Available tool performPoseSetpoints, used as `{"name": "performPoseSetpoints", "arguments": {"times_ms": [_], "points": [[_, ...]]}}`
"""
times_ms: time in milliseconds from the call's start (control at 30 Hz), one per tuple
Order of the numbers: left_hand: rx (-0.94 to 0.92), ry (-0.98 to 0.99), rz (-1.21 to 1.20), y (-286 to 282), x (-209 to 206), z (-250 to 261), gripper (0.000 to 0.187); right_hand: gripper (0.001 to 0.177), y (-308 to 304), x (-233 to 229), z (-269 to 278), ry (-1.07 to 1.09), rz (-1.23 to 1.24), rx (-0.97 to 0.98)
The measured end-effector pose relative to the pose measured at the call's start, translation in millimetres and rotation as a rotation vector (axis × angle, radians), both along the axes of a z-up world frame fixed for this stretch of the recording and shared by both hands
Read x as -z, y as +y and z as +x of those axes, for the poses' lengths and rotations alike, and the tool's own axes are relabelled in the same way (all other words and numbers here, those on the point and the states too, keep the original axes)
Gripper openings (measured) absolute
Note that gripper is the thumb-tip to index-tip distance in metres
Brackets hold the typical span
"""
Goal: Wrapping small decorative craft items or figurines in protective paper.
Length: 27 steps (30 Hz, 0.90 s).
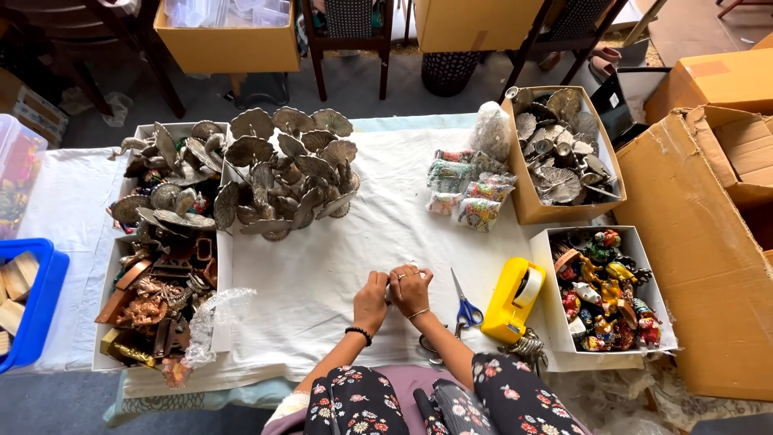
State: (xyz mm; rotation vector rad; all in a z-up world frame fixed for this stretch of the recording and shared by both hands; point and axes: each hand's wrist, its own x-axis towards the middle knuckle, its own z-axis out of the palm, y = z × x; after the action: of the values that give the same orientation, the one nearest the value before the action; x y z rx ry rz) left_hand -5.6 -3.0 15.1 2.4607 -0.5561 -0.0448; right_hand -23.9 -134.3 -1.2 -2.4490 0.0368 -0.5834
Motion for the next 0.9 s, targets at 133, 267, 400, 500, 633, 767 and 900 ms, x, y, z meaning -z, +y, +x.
{"name": "performPoseSetpoints", "arguments": {"times_ms": [133,267,400,500,633,767,900], "points": [[-0.037,-0.088,-0.163,-1.5,-2.1,-0.8,0.039,0.020,1.5,-7.8,3.7,-0.084,-0.131,-0.021],[-0.075,0.006,-0.025,6.4,12.0,-5.9,0.054,0.016,7.3,-7.9,0.1,-0.147,-0.200,-0.070],[-0.134,-0.063,-0.023,19.0,34.5,-6.7,0.042,0.015,14.6,-16.6,-4.6,-0.231,-0.298,-0.147],[-0.127,0.156,-0.071,20.3,58.4,-2.4,0.037,0.017,11.9,-13.7,1.0,-0.244,-0.310,-0.164],[-0.163,0.238,-0.112,17.9,37.1,-8.3,0.049,0.029,11.2,-7.0,7.8,-0.188,-0.245,-0.136],[-0.166,0.230,-0.122,16.1,50.2,-7.5,0.050,0.042,13.8,-3.5,29.8,-0.046,-0.177,-0.029],[-0.150,0.169,-0.132,15.2,70.3,-7.7,0.042,0.055,18.6,10.9,49.8,0.114,0.021,0.245]]}}
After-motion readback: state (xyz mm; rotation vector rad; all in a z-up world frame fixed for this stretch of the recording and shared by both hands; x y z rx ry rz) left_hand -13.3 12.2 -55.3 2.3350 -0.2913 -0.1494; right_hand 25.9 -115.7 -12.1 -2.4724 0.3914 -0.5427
